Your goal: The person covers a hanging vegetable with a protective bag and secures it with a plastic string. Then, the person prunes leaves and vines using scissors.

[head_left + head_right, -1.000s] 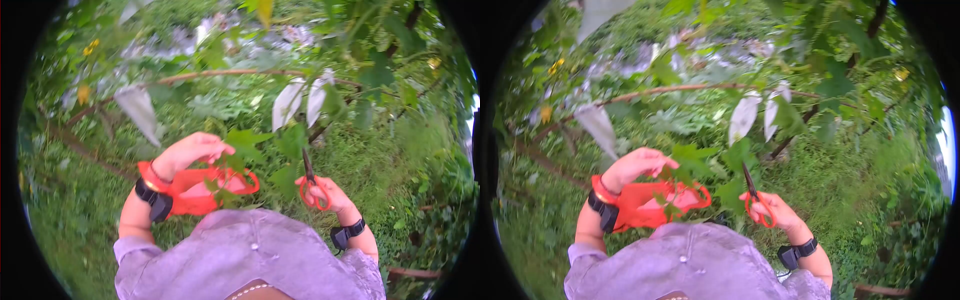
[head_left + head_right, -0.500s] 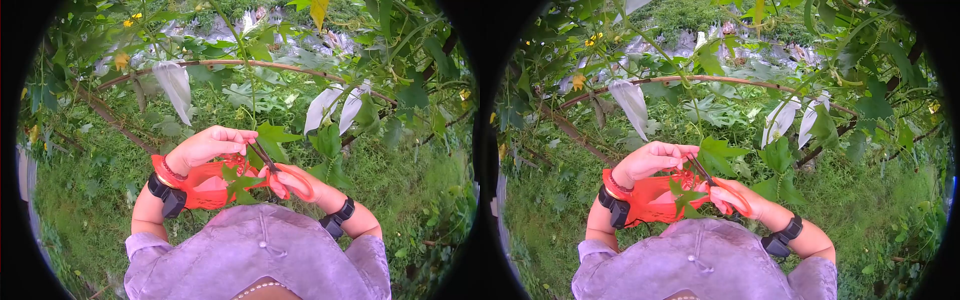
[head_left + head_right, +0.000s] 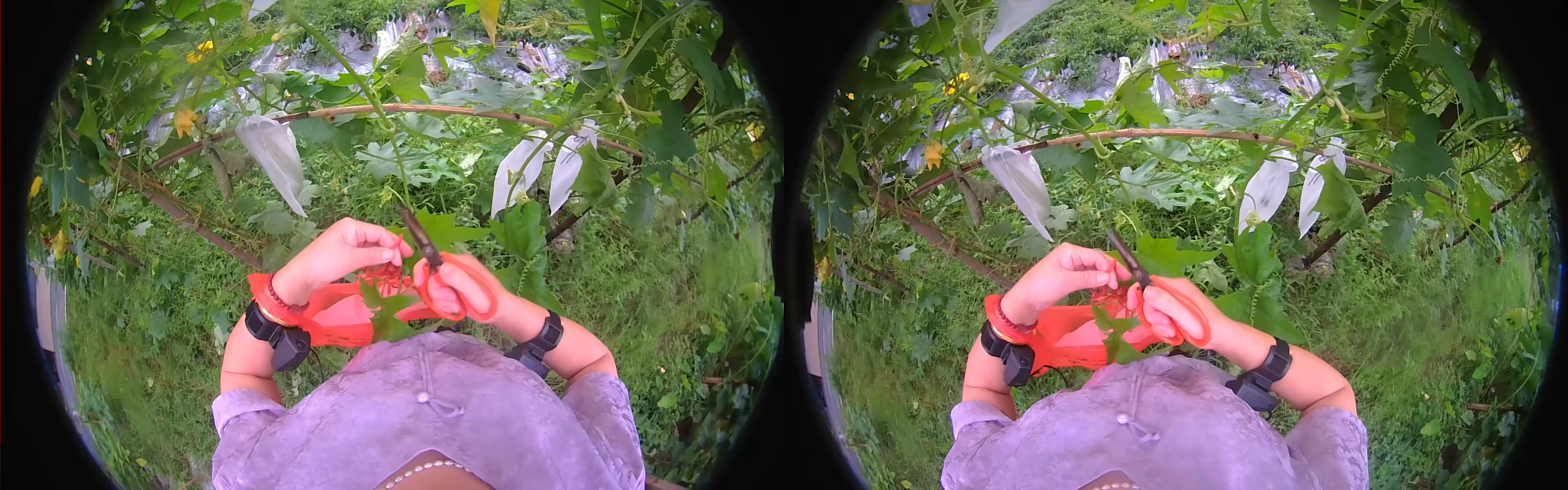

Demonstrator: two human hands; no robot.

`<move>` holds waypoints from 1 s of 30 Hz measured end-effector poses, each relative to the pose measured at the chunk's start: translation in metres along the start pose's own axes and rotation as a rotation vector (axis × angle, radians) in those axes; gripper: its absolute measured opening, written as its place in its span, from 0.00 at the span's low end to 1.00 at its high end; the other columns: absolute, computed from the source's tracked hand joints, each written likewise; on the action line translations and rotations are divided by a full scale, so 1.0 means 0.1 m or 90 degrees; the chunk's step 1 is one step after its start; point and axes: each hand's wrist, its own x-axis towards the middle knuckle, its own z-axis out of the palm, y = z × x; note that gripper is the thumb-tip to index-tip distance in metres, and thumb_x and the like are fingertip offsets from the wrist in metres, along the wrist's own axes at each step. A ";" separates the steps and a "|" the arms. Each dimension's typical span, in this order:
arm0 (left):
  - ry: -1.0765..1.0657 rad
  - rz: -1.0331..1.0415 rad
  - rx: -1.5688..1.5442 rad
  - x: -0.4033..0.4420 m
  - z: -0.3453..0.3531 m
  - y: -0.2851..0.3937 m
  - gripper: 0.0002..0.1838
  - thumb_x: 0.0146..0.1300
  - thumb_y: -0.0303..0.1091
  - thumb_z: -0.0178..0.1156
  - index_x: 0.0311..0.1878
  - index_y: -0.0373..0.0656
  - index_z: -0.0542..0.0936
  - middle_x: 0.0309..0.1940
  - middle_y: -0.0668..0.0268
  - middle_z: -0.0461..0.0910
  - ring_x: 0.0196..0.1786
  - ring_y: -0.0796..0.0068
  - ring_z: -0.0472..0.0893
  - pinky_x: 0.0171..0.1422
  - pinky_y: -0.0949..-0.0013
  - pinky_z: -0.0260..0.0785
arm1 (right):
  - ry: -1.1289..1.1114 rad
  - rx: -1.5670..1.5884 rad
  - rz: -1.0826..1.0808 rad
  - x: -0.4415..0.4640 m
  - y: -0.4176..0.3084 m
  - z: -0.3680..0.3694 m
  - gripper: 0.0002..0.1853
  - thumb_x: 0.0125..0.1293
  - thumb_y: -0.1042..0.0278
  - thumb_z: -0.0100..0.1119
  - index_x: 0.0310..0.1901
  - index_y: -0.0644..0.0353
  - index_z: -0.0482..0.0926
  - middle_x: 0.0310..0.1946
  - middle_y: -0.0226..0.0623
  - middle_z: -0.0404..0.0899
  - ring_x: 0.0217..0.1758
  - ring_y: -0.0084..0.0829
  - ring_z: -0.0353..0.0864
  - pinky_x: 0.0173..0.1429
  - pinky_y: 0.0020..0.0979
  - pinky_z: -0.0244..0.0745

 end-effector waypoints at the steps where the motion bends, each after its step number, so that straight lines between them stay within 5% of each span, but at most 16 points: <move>1: -0.004 0.003 -0.001 0.00 0.00 -0.07 0.09 0.61 0.32 0.56 0.38 0.35 0.79 0.32 0.68 0.80 0.36 0.79 0.78 0.43 0.76 0.69 | 0.023 -0.035 -0.056 -0.03 -0.13 0.01 0.25 0.66 0.47 0.42 0.43 0.67 0.70 0.14 0.24 0.61 0.15 0.17 0.59 0.20 0.18 0.56; 3: -0.023 -0.015 0.104 0.01 -0.07 -0.26 0.08 0.59 0.30 0.58 0.37 0.35 0.79 0.37 0.64 0.80 0.37 0.78 0.78 0.43 0.75 0.70 | 0.066 -0.088 -0.122 -0.08 -0.26 -0.01 0.25 0.66 0.48 0.43 0.41 0.68 0.70 0.13 0.23 0.61 0.13 0.17 0.58 0.18 0.18 0.54; 5: 0.058 0.109 0.339 0.01 -0.13 -0.27 0.06 0.57 0.28 0.58 0.35 0.36 0.80 0.46 0.58 0.78 0.35 0.77 0.78 0.40 0.75 0.70 | 0.100 -0.075 -0.032 -0.15 -0.44 -0.05 0.21 0.65 0.51 0.48 0.40 0.67 0.71 0.11 0.23 0.61 0.12 0.17 0.59 0.17 0.19 0.54; 7: 0.126 0.073 0.524 -0.06 -0.16 -0.02 0.04 0.54 0.26 0.59 0.33 0.36 0.79 0.54 0.55 0.73 0.34 0.77 0.78 0.36 0.73 0.70 | 0.137 -0.296 0.000 -0.35 -0.63 -0.14 0.11 0.63 0.65 0.53 0.43 0.62 0.71 0.19 0.23 0.68 0.20 0.16 0.68 0.24 0.20 0.64; 9: 0.244 0.102 0.582 -0.18 -0.12 0.17 0.02 0.53 0.23 0.57 0.30 0.34 0.77 0.54 0.55 0.72 0.33 0.77 0.77 0.34 0.72 0.69 | 0.171 -0.528 -0.154 -0.52 -0.51 -0.48 0.15 0.59 0.67 0.55 0.47 0.60 0.69 0.23 0.27 0.71 0.27 0.23 0.73 0.30 0.27 0.69; 10: 0.273 0.163 0.534 -0.26 -0.12 0.27 0.02 0.54 0.22 0.56 0.29 0.33 0.76 0.50 0.57 0.73 0.31 0.78 0.77 0.33 0.73 0.68 | 0.201 -0.540 -0.164 -0.67 -0.57 -0.54 0.15 0.59 0.67 0.55 0.47 0.60 0.69 0.23 0.27 0.71 0.27 0.23 0.73 0.30 0.27 0.69; 13: 0.433 0.328 0.330 -0.43 -0.11 0.50 0.04 0.56 0.21 0.52 0.27 0.33 0.74 0.35 0.62 0.73 0.27 0.79 0.74 0.31 0.78 0.66 | 0.544 -1.033 -0.041 -1.21 -0.66 -0.79 0.20 0.52 0.64 0.60 0.45 0.61 0.67 0.26 0.43 0.76 0.32 0.45 0.77 0.37 0.40 0.70; 15: 0.509 0.371 0.313 -0.57 -0.28 0.53 0.05 0.57 0.23 0.53 0.28 0.33 0.74 0.28 0.65 0.71 0.24 0.79 0.73 0.27 0.80 0.65 | 0.708 -1.194 -0.113 -1.58 -0.66 -1.04 0.18 0.51 0.63 0.61 0.40 0.61 0.68 0.21 0.41 0.74 0.29 0.43 0.76 0.36 0.39 0.71; 17: 0.530 0.335 0.337 -0.54 -0.05 0.76 0.05 0.59 0.25 0.52 0.29 0.35 0.75 0.25 0.67 0.71 0.25 0.81 0.70 0.30 0.79 0.63 | 0.813 -1.243 0.012 -1.95 -0.73 -1.19 0.16 0.50 0.64 0.61 0.38 0.61 0.69 0.24 0.40 0.74 0.30 0.41 0.76 0.39 0.38 0.70; 25: 0.491 0.314 0.460 -0.18 0.09 0.83 0.09 0.62 0.25 0.51 0.25 0.39 0.68 0.19 0.74 0.63 0.25 0.84 0.61 0.31 0.79 0.55 | 1.024 -1.560 -0.157 -2.88 -1.47 -1.99 0.09 0.51 0.72 0.52 0.35 0.58 0.71 0.30 0.35 0.72 0.40 0.33 0.72 0.46 0.33 0.65; 30: 0.453 0.238 0.411 -0.04 0.22 0.80 0.06 0.63 0.27 0.52 0.36 0.35 0.76 0.22 0.74 0.70 0.24 0.86 0.64 0.27 0.79 0.56 | 1.020 -1.672 -0.148 -3.11 -1.79 -2.35 0.16 0.51 0.72 0.52 0.44 0.59 0.73 0.33 0.35 0.74 0.43 0.31 0.72 0.53 0.35 0.66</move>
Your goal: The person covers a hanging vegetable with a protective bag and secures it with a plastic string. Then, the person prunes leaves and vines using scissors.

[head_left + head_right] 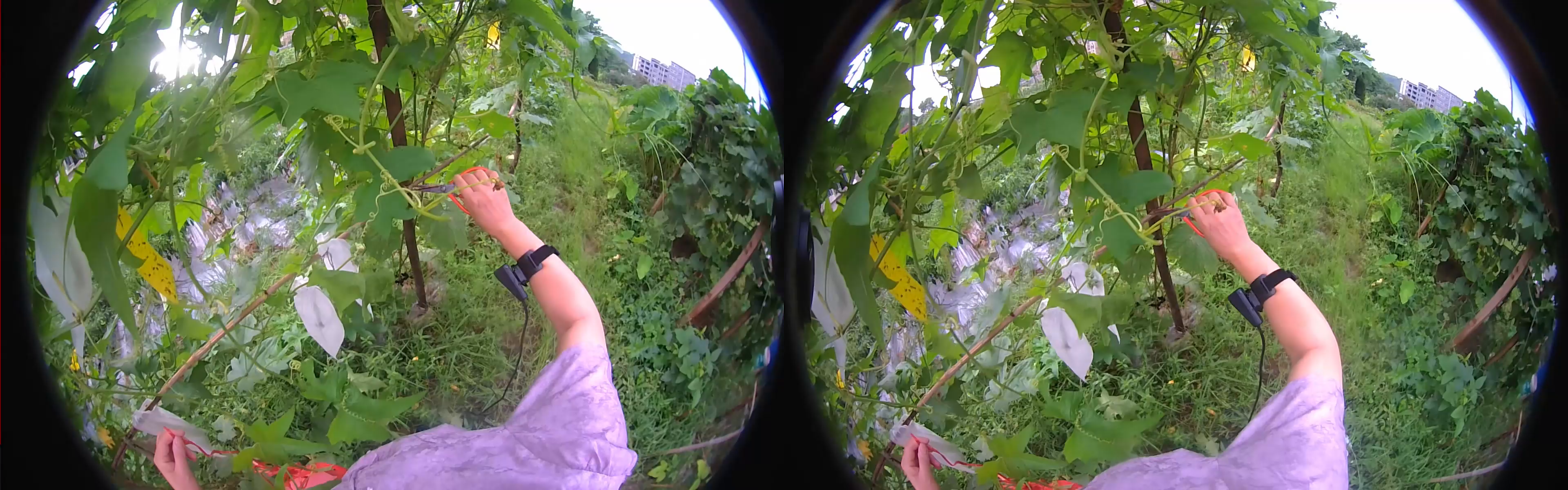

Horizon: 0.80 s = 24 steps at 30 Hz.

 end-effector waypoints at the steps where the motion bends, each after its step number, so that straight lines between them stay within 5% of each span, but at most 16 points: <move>1: 0.005 0.001 -0.006 0.00 0.05 0.04 0.06 0.63 0.27 0.52 0.36 0.35 0.76 0.22 0.74 0.70 0.24 0.86 0.64 0.27 0.79 0.56 | 0.005 -0.003 -0.005 0.09 0.03 -0.02 0.16 0.51 0.72 0.52 0.44 0.59 0.73 0.33 0.35 0.74 0.43 0.31 0.72 0.53 0.35 0.66; 10: 0.030 -0.104 -0.055 -0.05 0.22 0.22 0.05 0.61 0.26 0.52 0.34 0.35 0.77 0.25 0.71 0.74 0.26 0.85 0.68 0.30 0.80 0.60 | 0.240 -0.026 -0.115 1.43 0.33 -0.28 0.15 0.51 0.70 0.53 0.43 0.55 0.73 0.35 0.29 0.72 0.43 0.29 0.70 0.57 0.38 0.61; 13: 0.031 -0.117 -0.053 -0.08 0.31 0.40 0.05 0.61 0.25 0.52 0.33 0.35 0.76 0.23 0.72 0.73 0.26 0.85 0.68 0.30 0.80 0.60 | 0.253 -0.047 -0.136 1.74 0.37 -0.23 0.15 0.50 0.70 0.53 0.43 0.53 0.74 0.40 0.29 0.72 0.47 0.31 0.69 0.57 0.39 0.59; 20: 0.017 -0.066 -0.060 -0.21 0.21 0.57 0.05 0.61 0.24 0.51 0.29 0.36 0.74 0.23 0.72 0.71 0.26 0.85 0.66 0.32 0.79 0.58 | 0.043 -0.178 -0.021 1.67 0.68 0.12 0.12 0.50 0.69 0.57 0.39 0.52 0.76 0.55 0.33 0.65 0.60 0.40 0.61 0.65 0.50 0.52; 24: 0.003 -0.109 -0.120 -0.25 0.20 0.62 0.06 0.61 0.25 0.51 0.29 0.36 0.74 0.22 0.72 0.70 0.26 0.85 0.67 0.33 0.79 0.58 | 0.142 -0.121 -0.021 1.51 0.65 0.11 0.12 0.49 0.69 0.56 0.38 0.52 0.77 0.61 0.34 0.60 0.63 0.44 0.57 0.64 0.51 0.53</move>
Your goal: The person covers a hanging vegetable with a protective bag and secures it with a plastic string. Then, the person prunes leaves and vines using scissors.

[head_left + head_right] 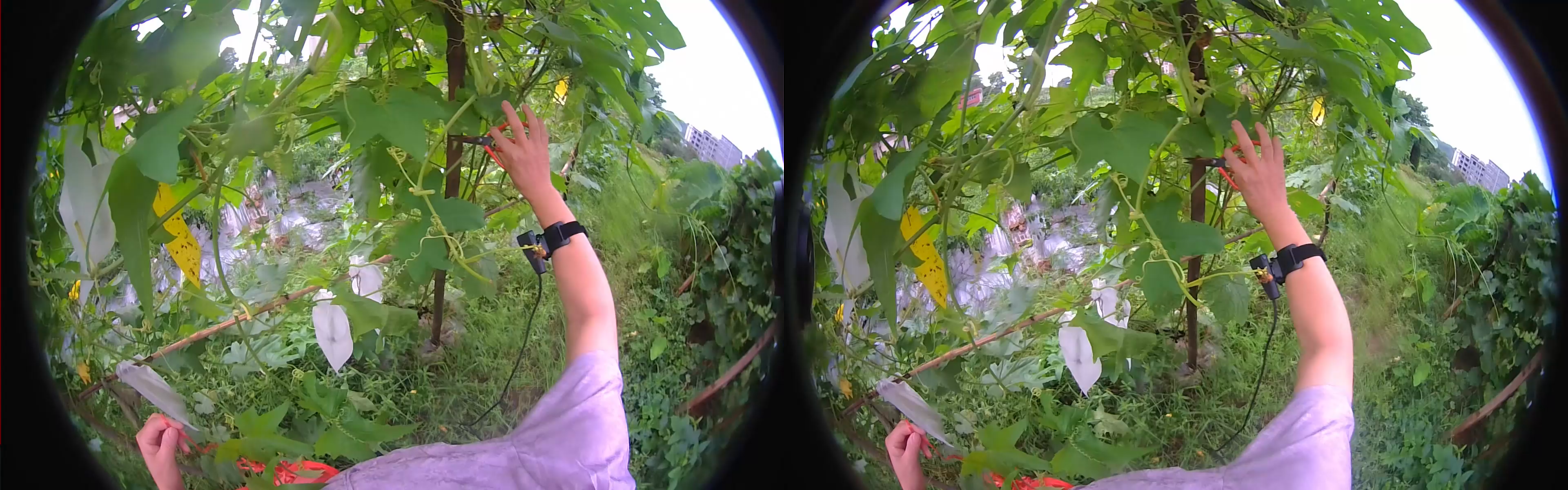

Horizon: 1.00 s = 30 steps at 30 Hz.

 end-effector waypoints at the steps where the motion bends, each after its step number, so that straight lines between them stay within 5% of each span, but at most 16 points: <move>1: -0.007 0.002 0.000 0.01 0.00 -0.01 0.06 0.61 0.25 0.51 0.29 0.36 0.74 0.22 0.72 0.70 0.26 0.85 0.67 0.33 0.79 0.58 | 0.046 0.053 0.011 -0.04 -0.02 0.00 0.14 0.47 0.69 0.58 0.39 0.50 0.78 0.62 0.34 0.58 0.63 0.46 0.56 0.64 0.50 0.54; 10: -0.063 -0.047 0.008 0.18 -0.06 -0.15 0.04 0.60 0.23 0.52 0.33 0.35 0.76 0.26 0.68 0.74 0.31 0.80 0.72 0.37 0.77 0.63 | -0.014 0.136 0.060 -0.16 0.02 0.32 0.20 0.43 0.67 0.65 0.43 0.45 0.78 0.64 0.35 0.55 0.65 0.45 0.55 0.64 0.48 0.57; 12: -0.091 0.111 -0.057 0.26 -0.03 -0.28 0.06 0.57 0.26 0.54 0.28 0.32 0.75 0.25 0.64 0.71 0.21 0.78 0.73 0.23 0.80 0.64 | -0.063 0.089 0.003 -0.06 0.01 0.35 0.16 0.46 0.67 0.61 0.41 0.46 0.79 0.65 0.34 0.55 0.66 0.46 0.53 0.64 0.50 0.55; 17: -0.099 0.149 -0.053 0.23 -0.10 -0.16 0.07 0.56 0.28 0.56 0.28 0.32 0.77 0.24 0.64 0.71 0.18 0.78 0.73 0.21 0.79 0.64 | -0.059 0.153 0.003 0.04 -0.06 0.15 0.16 0.46 0.65 0.63 0.40 0.45 0.79 0.66 0.32 0.53 0.67 0.44 0.51 0.66 0.51 0.52; 27: -0.134 0.158 -0.088 0.27 -0.28 -0.23 0.12 0.57 0.35 0.60 0.27 0.34 0.77 0.23 0.65 0.71 0.19 0.78 0.73 0.19 0.80 0.64 | -0.030 0.115 0.060 -0.21 -0.12 0.35 0.17 0.47 0.62 0.64 0.43 0.44 0.78 0.53 0.34 0.66 0.60 0.42 0.60 0.63 0.47 0.55; 30: -0.146 0.152 -0.091 0.29 -0.26 -0.18 0.13 0.57 0.37 0.60 0.28 0.34 0.76 0.23 0.65 0.71 0.18 0.79 0.72 0.19 0.80 0.63 | -0.107 0.307 0.116 -0.21 -0.23 0.45 0.16 0.49 0.63 0.62 0.43 0.43 0.80 0.57 0.36 0.63 0.63 0.46 0.57 0.65 0.48 0.54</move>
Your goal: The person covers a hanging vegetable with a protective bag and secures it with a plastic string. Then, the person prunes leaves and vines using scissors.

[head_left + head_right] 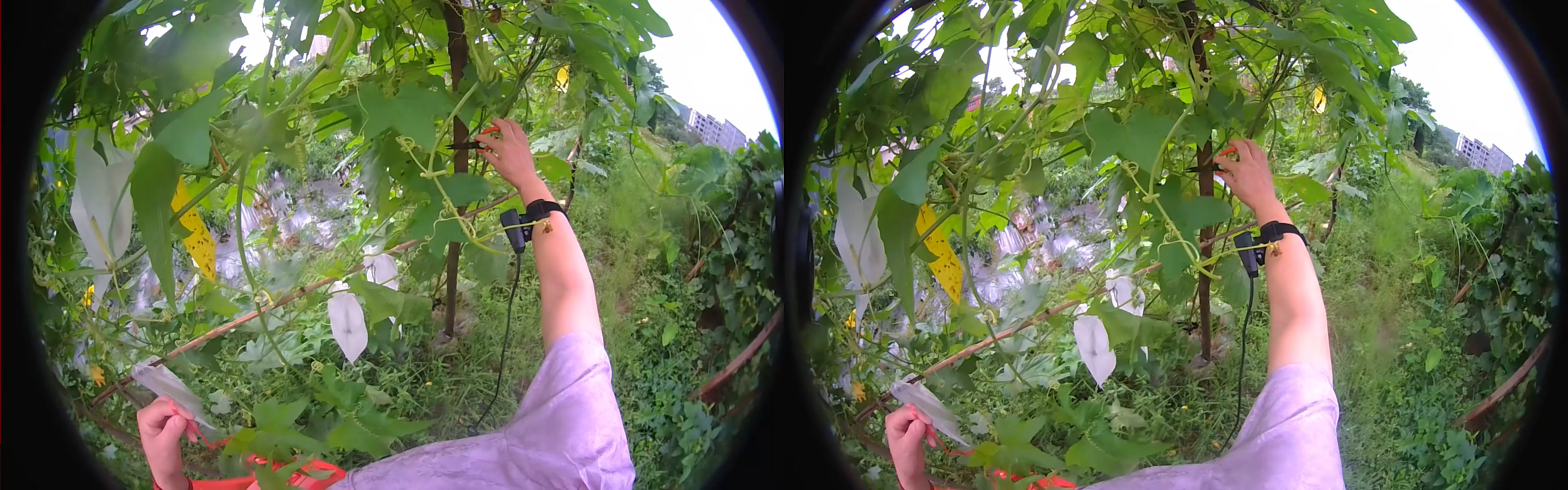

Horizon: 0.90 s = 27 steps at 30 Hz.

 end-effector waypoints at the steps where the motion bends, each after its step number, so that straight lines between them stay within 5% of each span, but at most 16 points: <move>1: 0.004 -0.003 0.004 0.01 -0.02 0.00 0.13 0.57 0.37 0.60 0.28 0.34 0.76 0.23 0.65 0.71 0.18 0.79 0.72 0.19 0.80 0.63 | -0.001 0.007 -0.001 -0.02 -0.01 0.02 0.16 0.49 0.63 0.62 0.43 0.43 0.80 0.57 0.36 0.63 0.63 0.46 0.57 0.65 0.48 0.54; 9: 0.170 0.127 -0.011 0.05 -0.39 0.28 0.08 0.62 0.32 0.53 0.33 0.36 0.73 0.25 0.66 0.69 0.18 0.81 0.70 0.20 0.82 0.63 | 0.102 -0.127 -0.054 -0.22 -0.30 -0.35 0.19 0.50 0.70 0.58 0.46 0.43 0.76 0.64 0.37 0.56 0.68 0.48 0.49 0.67 0.48 0.50; 17: 0.176 0.079 0.001 0.20 -0.37 0.48 0.05 0.60 0.27 0.51 0.32 0.35 0.74 0.23 0.65 0.74 0.20 0.77 0.74 0.25 0.77 0.68 | 0.215 -0.124 0.057 -0.59 -0.22 -0.81 0.19 0.48 0.77 0.53 0.44 0.54 0.79 0.59 0.41 0.65 0.64 0.43 0.60 0.67 0.42 0.54; 21: 0.191 0.129 -0.014 0.25 -0.45 0.74 0.06 0.61 0.27 0.52 0.35 0.35 0.76 0.24 0.65 0.77 0.23 0.78 0.77 0.28 0.77 0.69 | 0.413 -0.011 0.155 -0.72 -0.34 -1.51 0.11 0.63 0.75 0.49 0.46 0.62 0.77 0.51 0.40 0.71 0.56 0.34 0.68 0.59 0.32 0.64; 24: 0.178 0.176 -0.090 0.30 -0.55 0.90 0.07 0.62 0.29 0.53 0.37 0.36 0.77 0.26 0.65 0.79 0.28 0.78 0.79 0.34 0.77 0.73 | 0.560 0.356 0.129 -0.57 -1.24 -2.06 0.11 0.65 0.76 0.44 0.45 0.64 0.75 0.45 0.42 0.72 0.49 0.37 0.71 0.56 0.36 0.66; 27: 0.140 0.228 -0.103 0.35 -0.57 0.99 0.07 0.63 0.30 0.52 0.39 0.37 0.76 0.29 0.63 0.79 0.31 0.77 0.80 0.36 0.75 0.74 | 0.257 0.660 -0.130 -0.27 -2.48 -2.50 0.13 0.63 0.62 0.48 0.34 0.64 0.74 0.37 0.43 0.75 0.42 0.35 0.73 0.49 0.36 0.67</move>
